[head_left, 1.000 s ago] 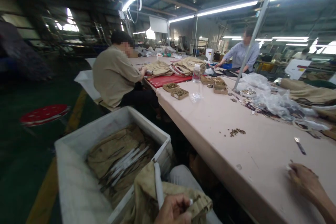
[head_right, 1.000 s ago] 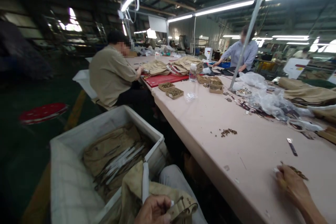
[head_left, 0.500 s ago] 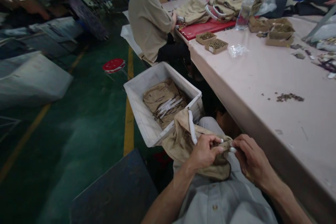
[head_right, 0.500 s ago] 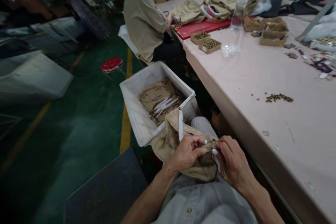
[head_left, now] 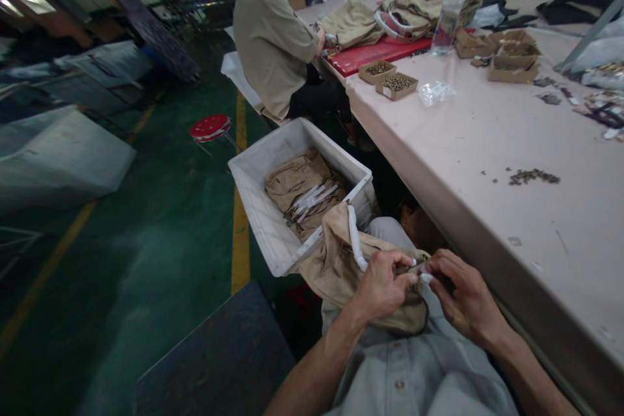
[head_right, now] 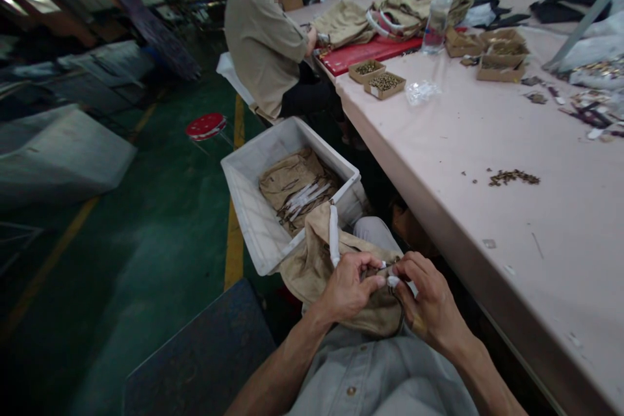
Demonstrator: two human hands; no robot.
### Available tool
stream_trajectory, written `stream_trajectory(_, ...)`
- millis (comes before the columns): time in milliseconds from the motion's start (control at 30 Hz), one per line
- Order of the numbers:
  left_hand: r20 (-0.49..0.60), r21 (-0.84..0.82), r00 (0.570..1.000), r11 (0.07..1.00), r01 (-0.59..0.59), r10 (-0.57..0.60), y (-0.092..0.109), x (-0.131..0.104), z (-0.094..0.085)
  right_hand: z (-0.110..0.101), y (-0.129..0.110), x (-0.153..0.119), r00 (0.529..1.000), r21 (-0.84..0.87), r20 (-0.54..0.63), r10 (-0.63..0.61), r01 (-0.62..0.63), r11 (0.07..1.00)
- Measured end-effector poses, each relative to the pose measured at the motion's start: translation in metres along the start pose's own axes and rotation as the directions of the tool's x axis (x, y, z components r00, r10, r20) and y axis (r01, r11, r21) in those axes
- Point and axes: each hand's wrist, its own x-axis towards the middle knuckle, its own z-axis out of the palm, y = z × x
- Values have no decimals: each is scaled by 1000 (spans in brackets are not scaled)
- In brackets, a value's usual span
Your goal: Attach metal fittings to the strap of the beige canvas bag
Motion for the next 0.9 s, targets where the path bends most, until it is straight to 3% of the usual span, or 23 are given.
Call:
stream_trajectory(200,27,65,993,991,-119,118,3,-3,-1,-9,2,1,990,108,64,129,-136,985)
stream_trajectory(367,34,95,980,975,-199,197,2,-7,-1,-14,9,6,996,9,89,23,-24,1000)
stream_trajectory(600,56,142,976,966,-217,211,10,-15,-2,-22,10,11,933,10,358,-28,26,1000)
stream_trajectory(900,73,113,977,971,-209,201,7,-14,-3,-14,11,7,922,50,382,-68,52,997)
